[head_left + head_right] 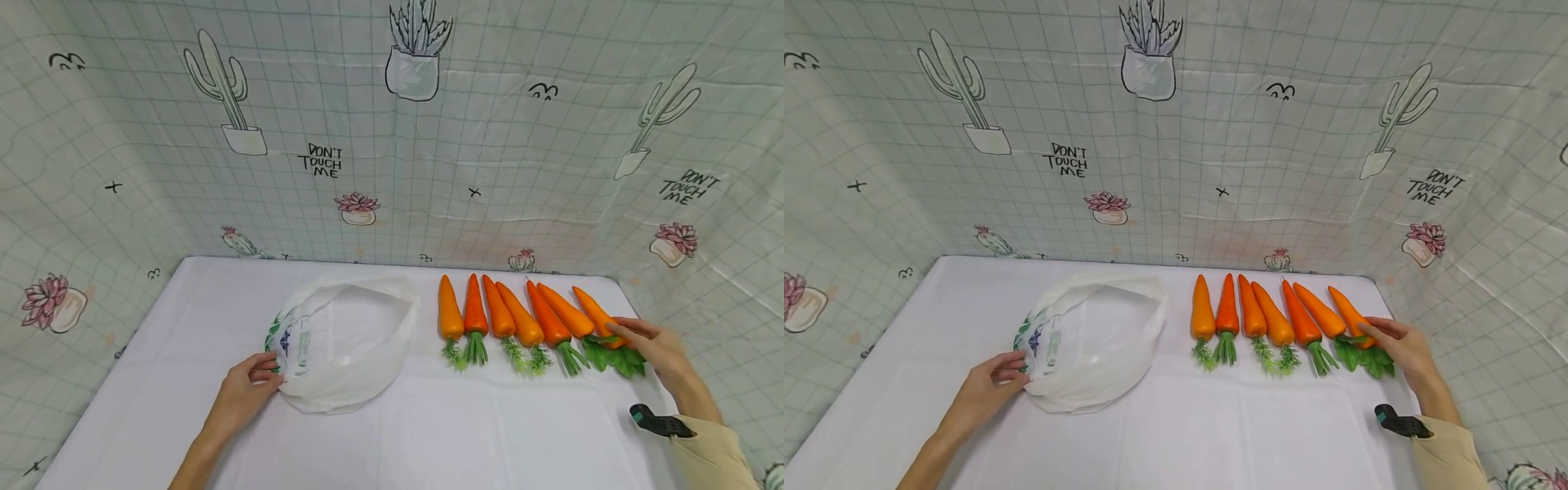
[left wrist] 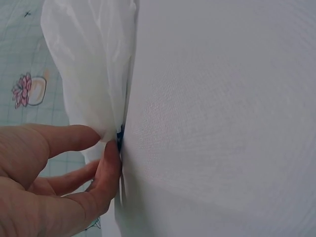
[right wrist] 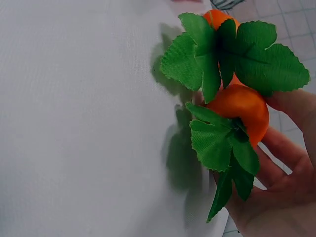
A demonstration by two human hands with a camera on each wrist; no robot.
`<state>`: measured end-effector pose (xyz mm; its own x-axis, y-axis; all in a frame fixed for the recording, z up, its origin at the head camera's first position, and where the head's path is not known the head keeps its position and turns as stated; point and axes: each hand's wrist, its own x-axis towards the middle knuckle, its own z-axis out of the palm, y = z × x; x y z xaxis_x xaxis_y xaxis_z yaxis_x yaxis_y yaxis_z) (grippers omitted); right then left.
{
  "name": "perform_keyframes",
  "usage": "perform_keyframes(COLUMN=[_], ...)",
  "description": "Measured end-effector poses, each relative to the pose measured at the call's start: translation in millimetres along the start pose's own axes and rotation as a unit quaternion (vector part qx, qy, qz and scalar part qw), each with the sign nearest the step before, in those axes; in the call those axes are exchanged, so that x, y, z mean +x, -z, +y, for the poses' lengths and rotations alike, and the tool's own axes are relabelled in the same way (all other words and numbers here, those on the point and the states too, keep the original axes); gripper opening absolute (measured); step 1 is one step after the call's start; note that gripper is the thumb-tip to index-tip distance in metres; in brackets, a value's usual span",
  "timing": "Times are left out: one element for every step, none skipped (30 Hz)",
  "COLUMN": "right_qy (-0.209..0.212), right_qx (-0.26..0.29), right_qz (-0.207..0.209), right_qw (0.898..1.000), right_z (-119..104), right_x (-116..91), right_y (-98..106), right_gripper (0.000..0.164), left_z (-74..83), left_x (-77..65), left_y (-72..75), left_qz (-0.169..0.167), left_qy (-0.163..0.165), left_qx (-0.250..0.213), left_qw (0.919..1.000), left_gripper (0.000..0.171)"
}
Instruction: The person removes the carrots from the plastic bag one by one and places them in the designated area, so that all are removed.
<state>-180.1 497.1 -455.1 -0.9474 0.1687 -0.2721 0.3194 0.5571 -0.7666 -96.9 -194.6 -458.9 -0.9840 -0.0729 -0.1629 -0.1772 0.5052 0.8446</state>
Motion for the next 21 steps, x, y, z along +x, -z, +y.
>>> perform_keyframes(right_qy=[0.002, 0.005, 0.007, 0.009, 0.011, 0.013, 0.015, 0.017, 0.019, 0.023, 0.027, 0.033, 0.043, 0.056, 0.066, 0.077, 0.088, 0.100, 0.113, 0.124, 0.130], right_qx=[-0.003, -0.008, -0.014, -0.023, -0.029, -0.038, -0.045, -0.051, -0.055, -0.059, -0.061, -0.067, -0.074, -0.079, -0.089, -0.099, -0.109, -0.119, -0.127, -0.133, -0.140], right_qz=[-0.003, -0.006, -0.008, -0.010, -0.011, -0.009, -0.007, -0.007, -0.006, -0.002, 0.002, 0.007, 0.015, 0.023, 0.032, 0.043, 0.053, 0.062, 0.072, 0.080, 0.089], right_qw=[1.000, 1.000, 1.000, 1.000, 0.999, 0.999, 0.999, 0.999, 0.998, 0.998, 0.998, 0.997, 0.996, 0.995, 0.993, 0.991, 0.989, 0.986, 0.983, 0.980, 0.977], right_z=[0.1, 0.3, 0.3, 0.5, 0.5, 0.7, 1.0, 1.1, 1.3, 1.5, 1.6, 1.5, 1.0, 0.3, -1.0, -3.0, -5.3, -7.8, -10.3, -12.7, -15.0], right_x=[0.3, 0.1, 0.0, -0.1, -0.3, -0.3, -0.6, -1.1, -1.7, -2.4, -3.4, -4.3, -5.3, -6.4, -7.6, -8.6, -9.7, -10.6, -11.6, -12.4, -13.2], right_y=[-0.9, -1.4, -1.9, -2.1, -2.2, -2.3, -2.4, -2.6, -2.9, -3.4, -4.2, -4.9, -5.6, -6.2, -7.0, -8.0, -9.0, -10.0, -10.9, -11.8, -12.7], right_gripper=[0.060, 0.059, 0.059, 0.059, 0.061, 0.063, 0.066, 0.068, 0.071, 0.073, 0.074, 0.075, 0.074, 0.072, 0.070, 0.068, 0.066, 0.063, 0.059, 0.056, 0.054], left_z=[0.5, 1.1, 1.8, 2.2, 2.8, 3.2, 3.8, 4.5, 4.8, 4.9, 5.3, 5.4, 5.4, 5.7, 5.6, 5.3, 5.0, 4.4, 3.7, 3.2, 2.1], left_x=[0.0, 0.1, 0.2, 0.7, 1.0, 1.5, 1.9, 2.2, 2.7, 3.2, 3.8, 4.7, 5.7, 6.9, 8.4, 10.0, 12.0, 14.2, 16.5, 18.9, 21.4], left_y=[0.4, 0.7, 1.1, 1.6, 2.1, 2.7, 3.4, 4.3, 5.3, 6.4, 7.7, 9.1, 10.6, 12.3, 13.9, 15.7, 17.5, 19.3, 20.9, 22.6, 24.1], left_qz=[0.000, 0.000, -0.001, -0.002, -0.002, -0.001, -0.001, 0.000, 0.002, 0.005, 0.008, 0.012, 0.017, 0.024, 0.032, 0.042, 0.051, 0.062, 0.074, 0.086, 0.097], left_qy=[0.001, 0.001, 0.001, -0.001, -0.003, -0.005, -0.004, -0.006, -0.008, -0.008, -0.009, -0.011, -0.014, -0.020, -0.027, -0.036, -0.048, -0.062, -0.077, -0.092, -0.108], left_qx=[0.002, 0.004, 0.008, 0.010, 0.011, 0.015, 0.016, 0.018, 0.021, 0.023, 0.026, 0.030, 0.031, 0.035, 0.041, 0.044, 0.049, 0.055, 0.061, 0.067, 0.073], left_qw=[1.0000, 1.0000, 1.0000, 0.9999, 0.9999, 0.9999, 0.9999, 0.9998, 0.9997, 0.9997, 0.9996, 0.9994, 0.9993, 0.9989, 0.9983, 0.9975, 0.9963, 0.9946, 0.9924, 0.9897, 0.9867], left_gripper=[0.048, 0.047, 0.047, 0.046, 0.045, 0.045, 0.044, 0.043, 0.042, 0.041, 0.040, 0.040, 0.039, 0.037, 0.035, 0.034, 0.033, 0.031, 0.029, 0.028, 0.026])
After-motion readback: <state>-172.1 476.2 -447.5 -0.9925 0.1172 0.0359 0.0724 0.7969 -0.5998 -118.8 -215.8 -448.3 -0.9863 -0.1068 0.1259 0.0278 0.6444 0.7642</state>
